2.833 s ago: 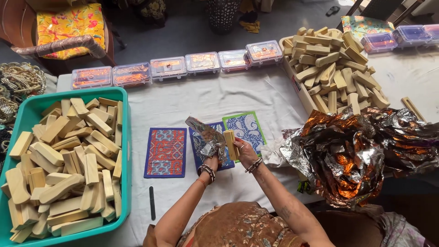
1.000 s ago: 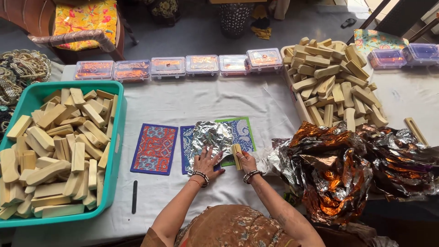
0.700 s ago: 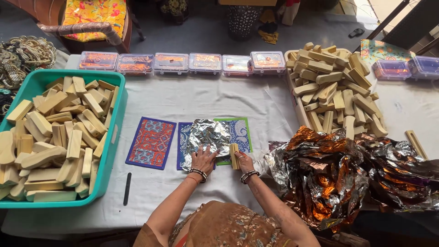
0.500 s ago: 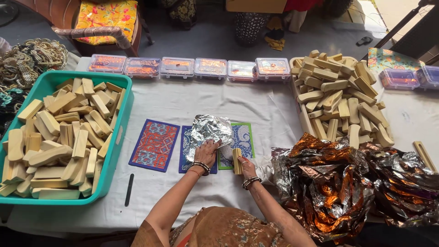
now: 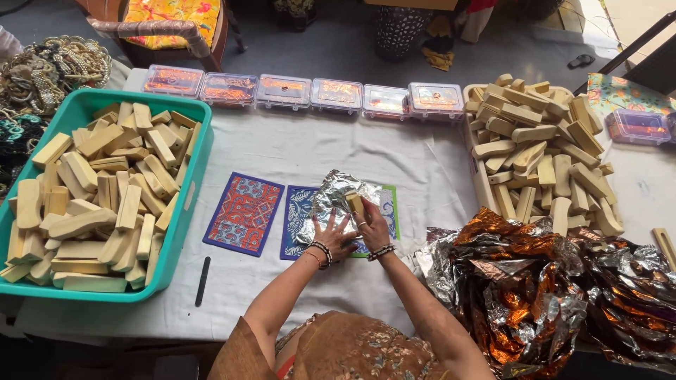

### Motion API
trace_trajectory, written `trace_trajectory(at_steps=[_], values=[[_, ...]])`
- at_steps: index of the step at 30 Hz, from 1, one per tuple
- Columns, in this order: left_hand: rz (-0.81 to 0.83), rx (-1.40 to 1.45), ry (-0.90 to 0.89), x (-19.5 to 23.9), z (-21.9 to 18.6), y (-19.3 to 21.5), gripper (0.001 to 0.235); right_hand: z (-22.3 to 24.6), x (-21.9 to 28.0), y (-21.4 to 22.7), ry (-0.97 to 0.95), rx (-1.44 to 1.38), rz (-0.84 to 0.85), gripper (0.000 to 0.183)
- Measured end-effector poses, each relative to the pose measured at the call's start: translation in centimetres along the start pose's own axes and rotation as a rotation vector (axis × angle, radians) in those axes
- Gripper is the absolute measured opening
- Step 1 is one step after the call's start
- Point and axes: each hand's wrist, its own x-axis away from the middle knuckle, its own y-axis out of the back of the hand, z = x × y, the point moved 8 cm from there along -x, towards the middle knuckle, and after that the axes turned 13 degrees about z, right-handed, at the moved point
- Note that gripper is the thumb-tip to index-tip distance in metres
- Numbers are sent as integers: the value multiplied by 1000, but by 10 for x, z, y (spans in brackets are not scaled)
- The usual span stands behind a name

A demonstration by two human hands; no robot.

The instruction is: The person picks up small wooden blocks from a pile and wraps them individually in shiny metallic foil. They fold the foil around each block and place the wrapped items on the table.

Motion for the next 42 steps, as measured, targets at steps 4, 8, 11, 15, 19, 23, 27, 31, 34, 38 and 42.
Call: trace_trajectory(at_steps=[4,8,11,15,19,23,27,31,34,38,42], values=[[-337,-10,-212,-43,36,-53,62,-25,-10,-35,18,276,114,55],[-590,63,-247,-5,56,-49,47,-46,-7,-58,-46,572,243,54],[-699,106,-256,-2,70,-43,33,-60,-15,-53,-152,491,254,53],[-508,509,21,-14,89,-17,19,-120,-28,-43,-339,-104,196,53],[-520,893,39,-25,106,-20,20,-125,-30,-44,-388,-329,210,54],[-1025,265,-298,68,34,35,16,-137,-35,-43,-349,-250,221,51],[-578,410,-283,33,23,-43,22,-147,-37,-46,-386,-354,237,48],[-385,709,19,4,61,-63,30,-145,-43,-44,-242,-306,329,44],[-531,922,79,-16,92,-55,56,-137,-40,-47,-297,-264,289,41],[-655,903,-87,-41,80,-31,84,-135,-40,-50,-272,-181,261,47],[-539,943,-65,-63,53,-38,82,-128,-45,-53,-125,472,300,54]])
